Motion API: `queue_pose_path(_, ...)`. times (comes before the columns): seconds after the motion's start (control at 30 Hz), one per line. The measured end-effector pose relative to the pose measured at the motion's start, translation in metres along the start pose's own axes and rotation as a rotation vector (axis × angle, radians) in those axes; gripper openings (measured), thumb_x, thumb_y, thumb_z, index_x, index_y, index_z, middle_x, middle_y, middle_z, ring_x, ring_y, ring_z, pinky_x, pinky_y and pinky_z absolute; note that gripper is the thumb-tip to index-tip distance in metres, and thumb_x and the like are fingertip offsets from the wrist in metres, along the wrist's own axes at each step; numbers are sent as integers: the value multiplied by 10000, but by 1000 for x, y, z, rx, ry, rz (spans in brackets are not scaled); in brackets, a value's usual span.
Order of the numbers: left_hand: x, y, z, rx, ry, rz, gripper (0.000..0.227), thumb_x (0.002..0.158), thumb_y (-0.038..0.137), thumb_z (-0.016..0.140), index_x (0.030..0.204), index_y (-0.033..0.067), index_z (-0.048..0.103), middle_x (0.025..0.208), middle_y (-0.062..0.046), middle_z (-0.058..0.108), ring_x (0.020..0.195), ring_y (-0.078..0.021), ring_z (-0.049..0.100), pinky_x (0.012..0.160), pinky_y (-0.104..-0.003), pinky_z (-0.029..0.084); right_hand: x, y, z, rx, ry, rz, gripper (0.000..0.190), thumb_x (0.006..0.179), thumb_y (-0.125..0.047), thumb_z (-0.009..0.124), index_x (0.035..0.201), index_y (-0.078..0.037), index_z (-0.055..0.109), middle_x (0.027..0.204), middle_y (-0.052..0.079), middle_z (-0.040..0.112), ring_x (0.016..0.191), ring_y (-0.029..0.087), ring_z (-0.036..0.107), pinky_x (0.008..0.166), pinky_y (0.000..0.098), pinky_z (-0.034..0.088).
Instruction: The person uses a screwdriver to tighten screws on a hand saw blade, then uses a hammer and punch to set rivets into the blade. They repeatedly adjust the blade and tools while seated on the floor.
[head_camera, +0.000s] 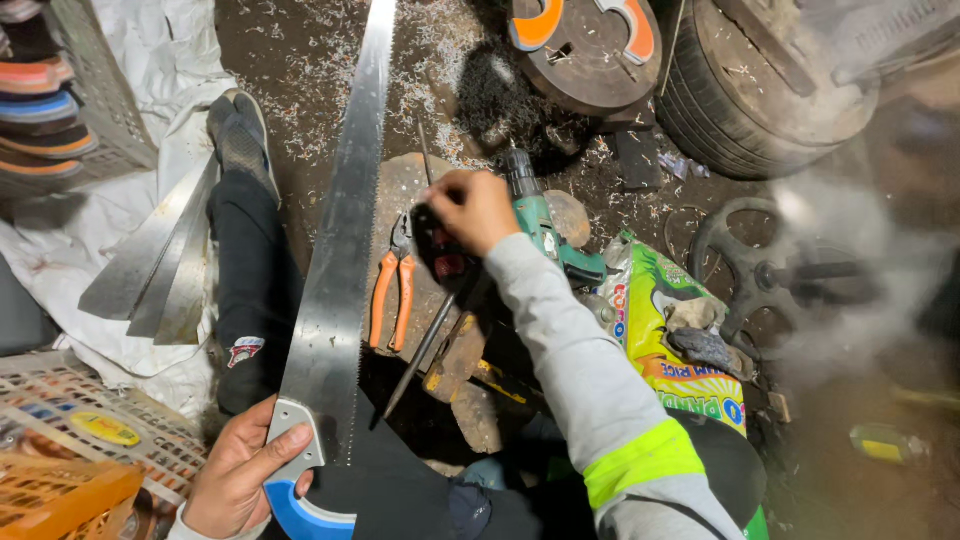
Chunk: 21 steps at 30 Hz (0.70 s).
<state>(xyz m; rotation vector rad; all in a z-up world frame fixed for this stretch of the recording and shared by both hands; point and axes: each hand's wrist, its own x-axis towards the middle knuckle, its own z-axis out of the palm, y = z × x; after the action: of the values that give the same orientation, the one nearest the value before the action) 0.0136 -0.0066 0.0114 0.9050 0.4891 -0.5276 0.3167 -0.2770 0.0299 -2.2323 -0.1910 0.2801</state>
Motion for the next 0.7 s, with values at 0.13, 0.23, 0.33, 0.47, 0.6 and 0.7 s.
queue_pose_path(0.13, -5, -3, 0, -12, -25, 28, 271, 941, 93, 619, 1164, -58, 645, 875, -141, 704, 642, -155, 628, 485, -320, 514, -23, 21, -35, -154, 153, -150, 146, 902, -156, 751, 902, -13, 723, 812, 151, 734, 724, 281, 725, 680, 370, 556)
queue_pose_path(0.23, -1, -2, -1, -22, -27, 27, 281, 930, 96, 612, 1174, -40, 646, 880, -137, 709, 644, -150, 631, 479, -317, 513, -53, 31, -43, -409, 111, -279, 125, 821, -100, 743, 902, -13, 705, 874, 197, 687, 808, 377, 675, 736, 446, 541)
queue_pose_path(0.33, 1, -4, 1, -42, -60, 52, 269, 950, 97, 614, 1167, -58, 647, 880, -138, 700, 642, -151, 631, 488, -317, 523, -76, 36, -33, -554, 31, -345, 157, 766, -64, 722, 921, -40, 713, 933, 188, 657, 922, 390, 638, 771, 465, 532)
queue_pose_path(0.47, 2, -4, 9, -43, -57, 48, 281, 942, 82, 627, 1181, -65, 647, 867, -149, 703, 601, -154, 625, 477, -315, 520, -83, 40, -18, -692, 41, -452, 160, 776, -69, 718, 935, -54, 711, 943, 129, 663, 973, 350, 613, 835, 447, 514)
queue_pose_path(0.6, -3, -2, 14, -19, -32, 32, 303, 922, 80, 636, 1189, -61, 657, 841, -144, 709, 571, -148, 621, 460, -300, 510, -77, 45, -12, -684, 47, -460, 144, 797, -79, 719, 939, -61, 706, 930, 113, 660, 970, 334, 613, 850, 436, 499)
queue_pose_path(0.7, -3, 1, 18, -18, -50, 57, 293, 925, 80, 636, 1183, -57, 657, 831, -138, 710, 577, -149, 631, 470, -298, 519, -77, 44, -12, -665, 38, -463, 193, 742, -116, 752, 924, -70, 706, 912, 112, 662, 952, 342, 612, 826, 455, 491)
